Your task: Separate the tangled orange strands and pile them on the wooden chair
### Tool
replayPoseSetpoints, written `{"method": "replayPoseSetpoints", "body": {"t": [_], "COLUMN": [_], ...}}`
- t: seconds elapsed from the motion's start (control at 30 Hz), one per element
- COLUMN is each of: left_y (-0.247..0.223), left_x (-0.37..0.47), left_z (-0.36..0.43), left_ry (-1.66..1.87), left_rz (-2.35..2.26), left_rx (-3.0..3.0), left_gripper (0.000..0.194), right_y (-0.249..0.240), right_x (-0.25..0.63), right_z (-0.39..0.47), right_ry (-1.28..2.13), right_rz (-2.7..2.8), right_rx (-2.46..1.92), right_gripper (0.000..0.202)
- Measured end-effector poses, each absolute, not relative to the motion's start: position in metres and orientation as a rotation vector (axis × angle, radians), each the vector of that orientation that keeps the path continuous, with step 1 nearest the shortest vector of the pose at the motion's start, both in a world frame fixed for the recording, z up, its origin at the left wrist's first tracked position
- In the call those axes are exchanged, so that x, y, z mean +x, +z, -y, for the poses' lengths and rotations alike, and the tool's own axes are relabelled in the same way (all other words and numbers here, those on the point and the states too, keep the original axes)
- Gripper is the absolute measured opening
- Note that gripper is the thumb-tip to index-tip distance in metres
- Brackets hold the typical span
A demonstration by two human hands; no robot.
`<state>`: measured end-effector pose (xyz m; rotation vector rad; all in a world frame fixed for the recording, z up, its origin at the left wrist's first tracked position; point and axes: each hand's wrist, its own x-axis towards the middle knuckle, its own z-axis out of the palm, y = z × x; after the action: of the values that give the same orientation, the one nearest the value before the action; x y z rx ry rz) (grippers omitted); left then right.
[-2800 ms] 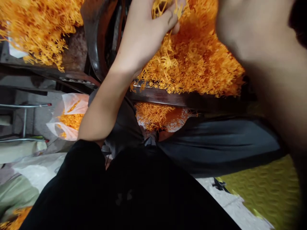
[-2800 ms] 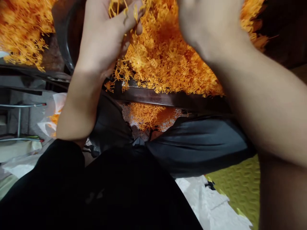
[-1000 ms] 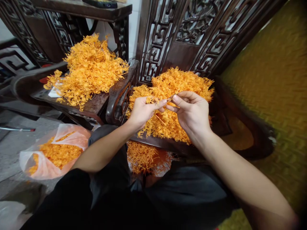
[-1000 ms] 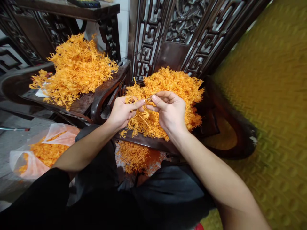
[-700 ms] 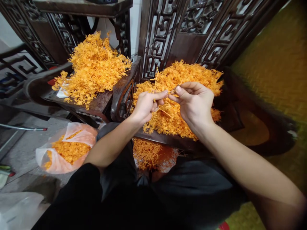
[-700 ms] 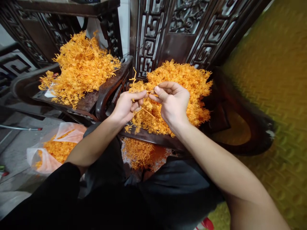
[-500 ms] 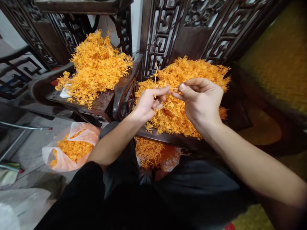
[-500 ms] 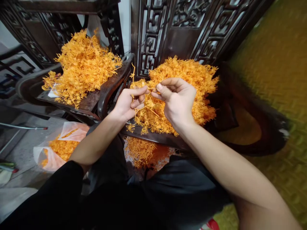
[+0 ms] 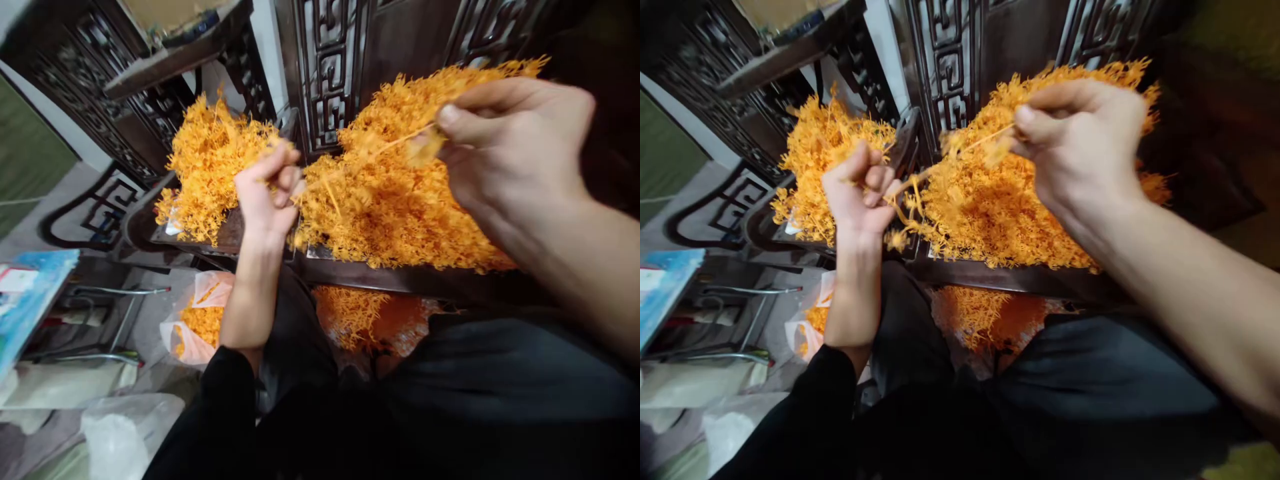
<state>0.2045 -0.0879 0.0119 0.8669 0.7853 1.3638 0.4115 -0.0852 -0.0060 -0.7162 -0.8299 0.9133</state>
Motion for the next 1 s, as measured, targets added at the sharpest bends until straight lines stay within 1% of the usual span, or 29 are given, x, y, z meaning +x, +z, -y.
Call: {"method": "replayPoseSetpoints", "body": {"t": [0.07, 0.17, 0.23, 0.33, 0.43, 0.6, 0.7, 0.77, 0.87, 0.93, 1.0], "left_y": [0.009, -0.006, -0.018, -0.03, -0.03, -0.019, -0.016, -0.017, -0.021, -0.023, -0.022], "left_x": [0.202, 0.215, 0.225, 0.227, 0.219, 0.22, 0.23, 0.235, 0.241, 0.243, 0.242], "left_z": [0.085, 0.074, 0.062, 0.045, 0.042, 0.062, 0.076, 0.083, 0.09, 0.095, 0.099], "left_ry": [1.395, 1.181, 1.05, 0.947, 0.908, 0.993, 1.021, 1.059, 1.124, 1.134, 1.127], "left_rz": [-0.787, -0.877, -0.952, -1.017, -0.978, -0.785, -0.761, -0.795, -0.899, -0.946, -0.986], "left_rx": [0.922, 1.021, 1.022, 0.91, 0.83, 0.869, 1.013, 1.137, 1.316, 1.393, 1.482], "left_gripper": [0.033, 0.019, 0.017, 0.014, 0.017, 0.036, 0.036, 0.032, 0.034, 0.036, 0.035], "right_y": [-0.008, -0.012, -0.015, -0.02, -0.021, -0.022, -0.022, -0.022, -0.02, -0.018, -0.016], "right_x": [0.42, 0.423, 0.421, 0.421, 0.427, 0.431, 0.427, 0.422, 0.418, 0.416, 0.416], "right_z": [0.085, 0.089, 0.091, 0.091, 0.089, 0.089, 0.094, 0.097, 0.102, 0.105, 0.107], "right_ry": [0.915, 1.09, 1.187, 1.247, 1.24, 1.218, 1.228, 1.226, 1.038, 0.901, 0.855], "right_rz": [0.846, 1.006, 1.065, 1.018, 0.937, 0.987, 1.126, 1.253, 1.466, 1.534, 1.53], "right_rx": [-0.716, -0.759, -0.822, -0.908, -0.95, -1.011, -0.965, -0.949, -0.987, -1.015, -1.041], "right_gripper": [0.033, 0.033, 0.03, 0.025, 0.021, 0.013, 0.011, 0.016, 0.033, 0.037, 0.039]}}
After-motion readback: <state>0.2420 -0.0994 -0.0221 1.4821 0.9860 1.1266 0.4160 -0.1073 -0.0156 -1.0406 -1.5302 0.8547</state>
